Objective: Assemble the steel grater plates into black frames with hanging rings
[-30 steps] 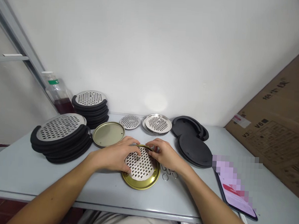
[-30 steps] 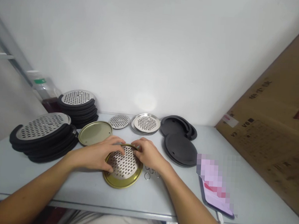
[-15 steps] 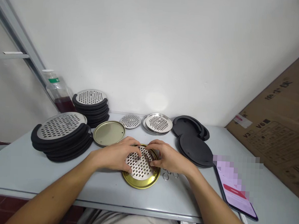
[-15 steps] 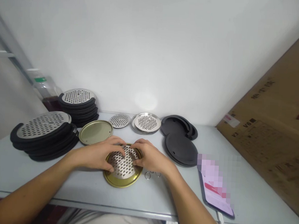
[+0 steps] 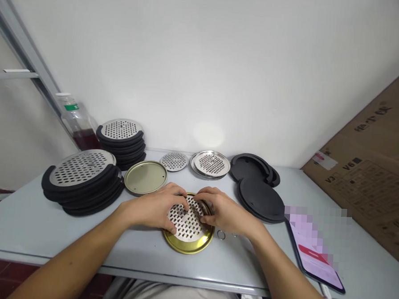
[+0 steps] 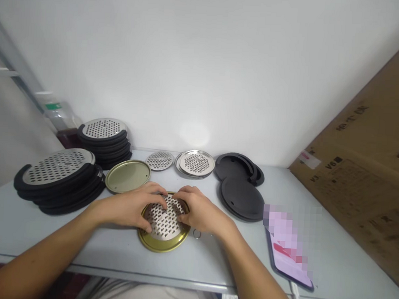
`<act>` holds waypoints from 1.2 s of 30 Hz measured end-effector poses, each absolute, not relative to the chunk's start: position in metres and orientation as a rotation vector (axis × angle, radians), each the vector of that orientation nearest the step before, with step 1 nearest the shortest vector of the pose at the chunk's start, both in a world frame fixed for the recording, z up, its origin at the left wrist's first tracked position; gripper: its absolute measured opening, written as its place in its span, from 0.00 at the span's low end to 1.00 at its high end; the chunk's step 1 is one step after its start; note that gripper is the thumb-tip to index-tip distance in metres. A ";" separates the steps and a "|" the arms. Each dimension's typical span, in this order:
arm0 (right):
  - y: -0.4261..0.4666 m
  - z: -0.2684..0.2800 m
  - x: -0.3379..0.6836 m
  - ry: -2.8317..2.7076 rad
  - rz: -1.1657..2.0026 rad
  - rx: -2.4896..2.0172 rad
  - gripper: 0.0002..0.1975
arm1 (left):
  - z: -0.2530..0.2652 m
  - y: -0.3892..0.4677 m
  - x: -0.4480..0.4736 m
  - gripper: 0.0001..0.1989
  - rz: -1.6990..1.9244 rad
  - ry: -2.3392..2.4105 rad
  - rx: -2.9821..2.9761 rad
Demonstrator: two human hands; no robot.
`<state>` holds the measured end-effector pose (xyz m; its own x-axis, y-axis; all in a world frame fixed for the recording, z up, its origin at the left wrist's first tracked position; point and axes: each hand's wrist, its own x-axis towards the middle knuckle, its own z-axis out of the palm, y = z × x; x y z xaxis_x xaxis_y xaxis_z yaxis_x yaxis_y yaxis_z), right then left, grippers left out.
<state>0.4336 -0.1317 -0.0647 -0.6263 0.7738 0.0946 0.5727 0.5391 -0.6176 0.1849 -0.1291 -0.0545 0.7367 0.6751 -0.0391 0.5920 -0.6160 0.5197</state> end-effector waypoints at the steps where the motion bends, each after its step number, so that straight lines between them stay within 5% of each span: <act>1: -0.132 -0.065 0.434 -2.429 0.779 -1.110 0.25 | -0.054 -0.129 0.185 0.27 0.221 0.956 2.421; 13: -0.134 -0.059 0.434 -2.466 0.771 -1.151 0.23 | -0.053 -0.132 0.182 0.60 0.196 0.944 2.388; 23: -0.135 -0.055 0.432 -2.464 0.804 -1.157 0.25 | -0.055 -0.131 0.183 0.61 0.150 0.944 2.378; 36: -0.134 -0.055 0.432 -2.459 0.895 -1.115 0.29 | -0.049 -0.130 0.185 0.49 0.138 0.885 2.338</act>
<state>0.4322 -0.1345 -0.0553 -0.6554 0.7552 0.0119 0.5707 0.5055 -0.6471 0.1846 -0.1295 -0.0486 0.7690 0.6284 -0.1175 0.5626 -0.5780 0.5911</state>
